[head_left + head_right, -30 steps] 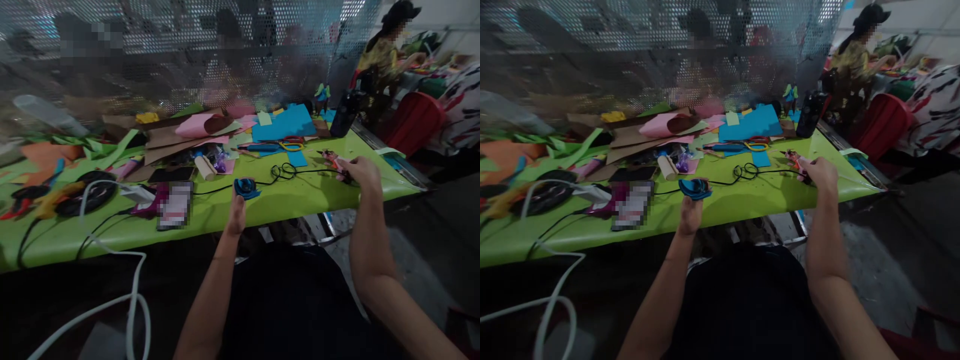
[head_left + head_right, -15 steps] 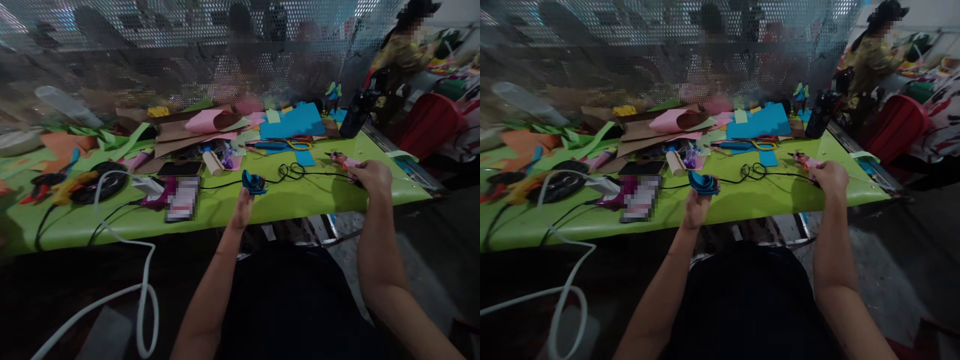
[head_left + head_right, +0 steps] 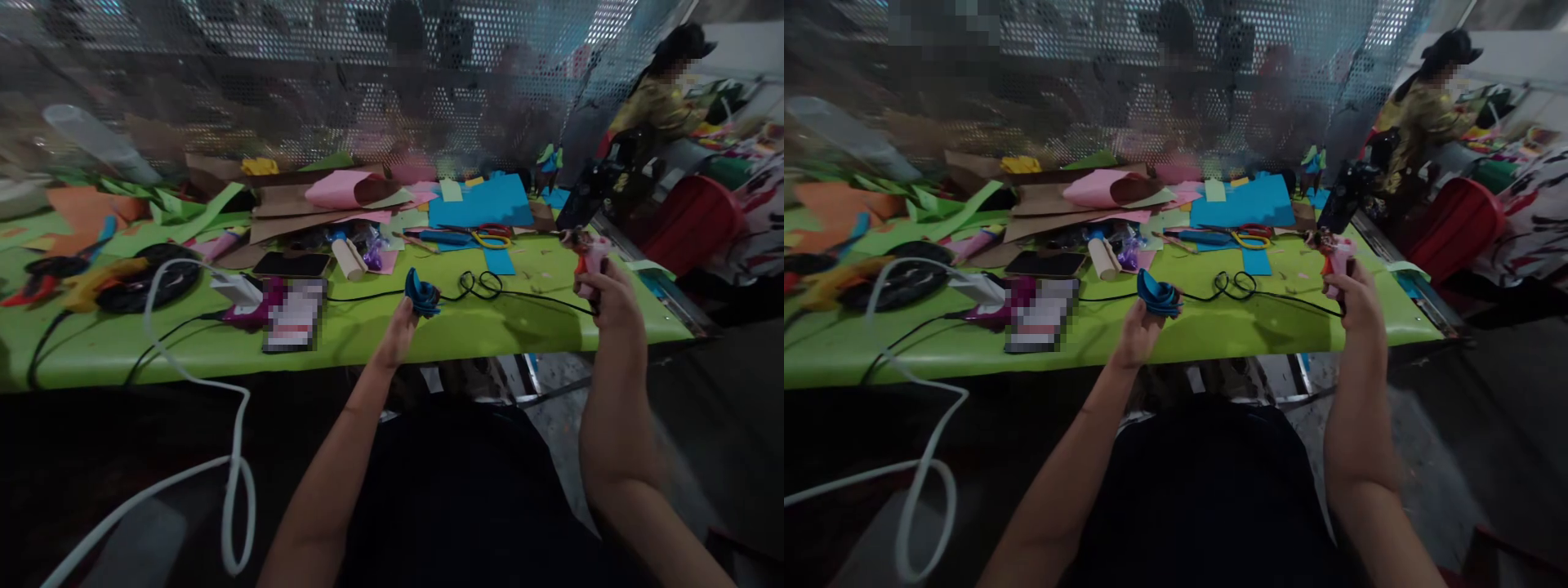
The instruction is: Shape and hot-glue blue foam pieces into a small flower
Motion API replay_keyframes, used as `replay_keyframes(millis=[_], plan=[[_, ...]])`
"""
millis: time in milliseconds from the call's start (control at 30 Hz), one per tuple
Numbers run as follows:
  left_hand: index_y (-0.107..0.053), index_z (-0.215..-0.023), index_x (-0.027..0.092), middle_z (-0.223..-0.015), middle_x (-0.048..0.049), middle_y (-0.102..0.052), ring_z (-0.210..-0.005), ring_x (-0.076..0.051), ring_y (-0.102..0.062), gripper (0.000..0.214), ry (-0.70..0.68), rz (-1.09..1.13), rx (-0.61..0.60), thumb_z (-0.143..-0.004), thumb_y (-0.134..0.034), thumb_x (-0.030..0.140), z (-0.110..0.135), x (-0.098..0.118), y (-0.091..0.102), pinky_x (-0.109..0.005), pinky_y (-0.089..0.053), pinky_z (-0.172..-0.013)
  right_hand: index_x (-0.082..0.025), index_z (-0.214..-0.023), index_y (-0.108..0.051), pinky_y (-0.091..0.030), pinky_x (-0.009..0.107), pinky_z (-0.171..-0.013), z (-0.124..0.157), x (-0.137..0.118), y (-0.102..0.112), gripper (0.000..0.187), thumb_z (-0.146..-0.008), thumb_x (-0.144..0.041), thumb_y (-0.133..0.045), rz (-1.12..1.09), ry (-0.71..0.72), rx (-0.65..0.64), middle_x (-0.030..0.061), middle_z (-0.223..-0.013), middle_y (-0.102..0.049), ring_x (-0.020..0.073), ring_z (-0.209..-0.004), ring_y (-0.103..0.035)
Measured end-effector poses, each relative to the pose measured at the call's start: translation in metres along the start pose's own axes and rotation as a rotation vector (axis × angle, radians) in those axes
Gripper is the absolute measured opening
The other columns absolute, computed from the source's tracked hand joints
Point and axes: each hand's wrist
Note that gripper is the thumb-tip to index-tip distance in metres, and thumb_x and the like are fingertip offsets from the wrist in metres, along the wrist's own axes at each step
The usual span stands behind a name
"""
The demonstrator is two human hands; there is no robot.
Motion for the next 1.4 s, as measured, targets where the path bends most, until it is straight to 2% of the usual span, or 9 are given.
replay_keyframes(millis=[133, 233, 333, 467, 600, 767, 933, 1233, 1400], plan=[[-0.073, -0.099, 0.017, -0.110, -0.0127, -0.075, -0.112, -0.030, -0.067, 0.062, 0.013, 0.001, 0.014, -0.078, -0.062, 0.075, -0.001, -0.004, 0.001, -0.043, -0.056, -0.088, -0.026, -0.081, -0.061, -0.044, 0.033, -0.058, 0.018, -0.022, -0.010, 0.025, -0.061, -0.038, -0.068, -0.184, 0.070, -0.101, 0.0016, -0.079, -0.064, 0.0160, -0.060, -0.055], [-0.072, -0.097, 0.018, -0.105, -0.0123, -0.076, -0.109, -0.030, -0.067, 0.057, 0.051, -0.026, 0.023, -0.081, -0.060, 0.071, -0.001, -0.005, 0.002, -0.042, -0.056, -0.084, -0.025, -0.075, -0.063, -0.044, 0.035, -0.057, 0.032, -0.034, -0.016, 0.024, -0.056, -0.035, -0.074, -0.199, 0.096, -0.233, 0.0046, -0.083, -0.071, 0.0181, -0.062, -0.057], [-0.072, -0.099, 0.017, -0.104, -0.0120, -0.075, -0.107, -0.029, -0.067, 0.057, 0.070, -0.047, 0.006, -0.083, -0.059, 0.071, 0.001, -0.003, 0.001, -0.041, -0.056, -0.084, -0.024, -0.071, -0.066, -0.047, 0.035, -0.058, 0.045, -0.041, -0.022, 0.026, -0.052, -0.034, -0.079, -0.157, 0.038, -0.365, 0.0051, -0.078, -0.073, 0.0221, -0.068, -0.063], [-0.071, -0.104, 0.017, -0.102, -0.0117, -0.075, -0.103, -0.029, -0.067, 0.060, 0.067, -0.068, -0.026, -0.083, -0.059, 0.071, 0.000, -0.004, 0.001, -0.041, -0.055, -0.084, -0.024, -0.086, -0.073, -0.055, 0.040, -0.071, 0.059, -0.051, -0.032, 0.035, -0.060, -0.046, -0.081, -0.128, 0.038, -0.522, 0.0073, -0.089, -0.077, 0.0296, -0.088, -0.071], [-0.070, -0.112, 0.019, -0.096, -0.0083, -0.074, -0.091, -0.025, -0.067, 0.060, 0.056, -0.093, -0.039, -0.083, -0.060, 0.071, -0.001, -0.006, 0.003, -0.039, -0.054, -0.080, -0.024, -0.094, -0.076, -0.057, 0.041, -0.082, 0.066, -0.060, -0.042, 0.041, -0.068, -0.055, -0.082, -0.077, 0.119, -0.543, 0.0066, -0.094, -0.078, 0.0278, -0.094, -0.072], [-0.069, -0.118, 0.019, -0.103, -0.0091, -0.075, -0.086, -0.024, -0.066, 0.063, 0.049, -0.114, -0.054, -0.084, -0.058, 0.071, -0.001, -0.006, 0.004, -0.038, -0.053, -0.079, -0.026, -0.098, -0.078, -0.058, 0.042, -0.088, 0.070, -0.066, -0.051, 0.044, -0.073, -0.061, -0.080, -0.049, 0.201, -0.637, 0.0055, -0.101, -0.079, 0.0274, -0.099, -0.071], [-0.069, -0.119, 0.019, -0.101, -0.0091, -0.075, -0.088, -0.024, -0.067, 0.063, 0.040, -0.108, -0.046, -0.085, -0.058, 0.071, -0.002, -0.012, 0.006, -0.038, -0.053, -0.080, -0.028, -0.102, -0.079, -0.058, 0.043, -0.091, 0.078, -0.075, -0.053, 0.040, -0.076, -0.058, -0.080, 0.014, 0.256, -0.682, 0.0046, -0.102, -0.079, 0.0299, -0.107, -0.070], [-0.072, -0.116, 0.020, -0.096, -0.0081, -0.075, -0.081, -0.023, -0.066, 0.066, 0.027, -0.132, -0.030, -0.081, -0.060, 0.074, -0.003, -0.015, 0.008, -0.037, -0.056, -0.073, -0.024, -0.097, -0.078, -0.059, 0.044, -0.088, 0.078, -0.066, -0.053, 0.032, -0.082, -0.053, -0.075, 0.095, 0.285, -0.682, 0.0034, -0.093, -0.077, 0.0283, -0.096, -0.071], [-0.071, -0.119, 0.020, -0.097, -0.0075, -0.075, -0.083, -0.023, -0.067, 0.066, 0.038, -0.141, -0.034, -0.082, -0.060, 0.074, -0.002, -0.012, 0.007, -0.036, -0.056, -0.073, -0.025, -0.101, -0.077, -0.058, 0.046, -0.093, 0.079, -0.070, -0.054, 0.030, -0.084, -0.049, -0.075, 0.118, 0.312, -0.691, 0.0038, -0.096, -0.078, 0.0300, -0.102, -0.071]])
Point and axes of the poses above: each hand's wrist, its own z-axis away from the middle knuckle, its own y-axis out of the back of the hand, x = y × z
